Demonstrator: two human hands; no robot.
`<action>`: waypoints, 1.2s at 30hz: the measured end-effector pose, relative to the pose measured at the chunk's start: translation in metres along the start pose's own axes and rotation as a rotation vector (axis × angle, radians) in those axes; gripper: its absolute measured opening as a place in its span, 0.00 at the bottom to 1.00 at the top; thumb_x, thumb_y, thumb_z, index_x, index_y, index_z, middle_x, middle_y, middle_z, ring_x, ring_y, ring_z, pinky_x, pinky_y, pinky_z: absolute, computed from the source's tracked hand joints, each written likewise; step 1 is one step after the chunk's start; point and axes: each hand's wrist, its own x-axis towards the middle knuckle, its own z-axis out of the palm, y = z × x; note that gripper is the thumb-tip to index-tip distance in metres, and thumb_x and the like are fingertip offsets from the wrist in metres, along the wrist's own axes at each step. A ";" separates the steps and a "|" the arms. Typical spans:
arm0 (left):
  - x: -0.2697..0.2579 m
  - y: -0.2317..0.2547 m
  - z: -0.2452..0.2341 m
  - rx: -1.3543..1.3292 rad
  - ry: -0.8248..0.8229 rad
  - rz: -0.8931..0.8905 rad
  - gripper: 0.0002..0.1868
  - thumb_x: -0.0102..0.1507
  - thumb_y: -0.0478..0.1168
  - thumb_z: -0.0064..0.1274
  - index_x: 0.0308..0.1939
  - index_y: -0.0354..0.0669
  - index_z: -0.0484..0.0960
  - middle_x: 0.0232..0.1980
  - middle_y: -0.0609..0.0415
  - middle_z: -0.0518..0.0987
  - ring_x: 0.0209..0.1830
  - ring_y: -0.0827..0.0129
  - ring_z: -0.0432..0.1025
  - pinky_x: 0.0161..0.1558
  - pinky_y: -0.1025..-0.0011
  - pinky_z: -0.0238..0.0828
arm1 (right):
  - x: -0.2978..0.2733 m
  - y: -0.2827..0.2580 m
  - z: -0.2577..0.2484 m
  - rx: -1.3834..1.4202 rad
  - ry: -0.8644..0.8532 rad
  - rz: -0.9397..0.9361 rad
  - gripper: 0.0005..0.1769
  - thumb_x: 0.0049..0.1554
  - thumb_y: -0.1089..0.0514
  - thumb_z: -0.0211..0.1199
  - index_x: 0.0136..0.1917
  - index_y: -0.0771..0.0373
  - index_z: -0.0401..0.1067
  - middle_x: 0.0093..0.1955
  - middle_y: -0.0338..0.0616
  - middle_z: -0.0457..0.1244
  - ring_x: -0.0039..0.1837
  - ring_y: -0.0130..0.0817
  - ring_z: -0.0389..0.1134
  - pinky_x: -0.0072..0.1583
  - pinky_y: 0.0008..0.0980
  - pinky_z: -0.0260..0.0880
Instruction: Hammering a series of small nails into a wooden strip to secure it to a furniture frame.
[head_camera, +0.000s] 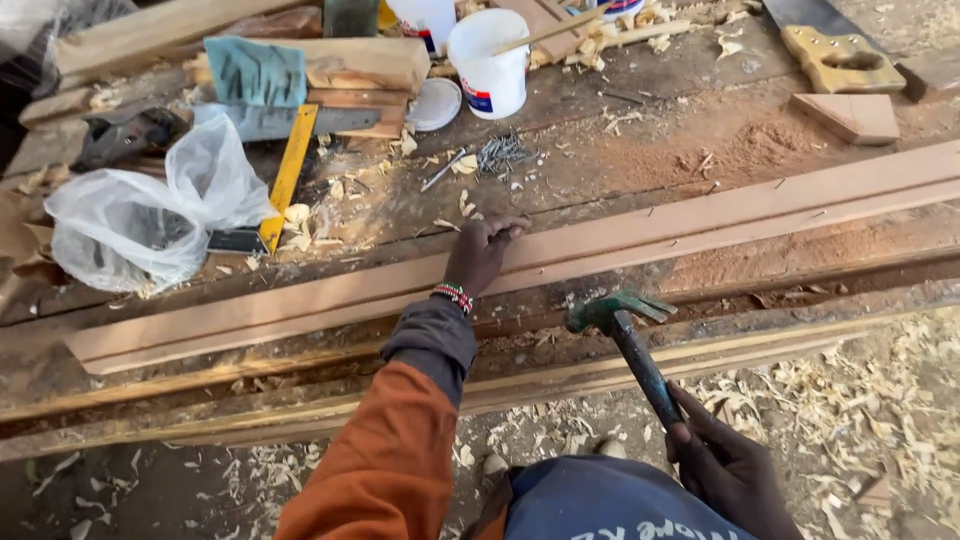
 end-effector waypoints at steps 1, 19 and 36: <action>0.000 0.001 0.002 -0.006 0.000 -0.007 0.16 0.69 0.45 0.46 0.48 0.46 0.89 0.51 0.48 0.87 0.51 0.59 0.82 0.47 0.64 0.78 | -0.001 0.001 -0.001 -0.007 0.000 0.007 0.33 0.56 0.58 0.63 0.74 0.64 0.71 0.33 0.52 0.62 0.28 0.33 0.52 0.32 0.30 0.50; 0.005 -0.006 0.007 0.161 -0.016 -0.075 0.11 0.64 0.45 0.58 0.44 0.46 0.89 0.47 0.54 0.88 0.45 0.62 0.82 0.45 0.62 0.78 | 0.035 -0.079 0.032 -0.078 -0.124 -0.265 0.35 0.58 0.55 0.60 0.78 0.62 0.63 0.33 0.44 0.64 0.21 0.28 0.55 0.22 0.26 0.55; 0.003 -0.002 0.012 0.104 0.028 -0.013 0.08 0.63 0.39 0.63 0.44 0.42 0.90 0.50 0.45 0.85 0.55 0.42 0.77 0.57 0.51 0.75 | 0.116 -0.115 0.056 -0.225 -0.225 -0.403 0.21 0.63 0.66 0.56 0.69 0.62 0.70 0.28 0.59 0.62 0.16 0.40 0.58 0.16 0.31 0.55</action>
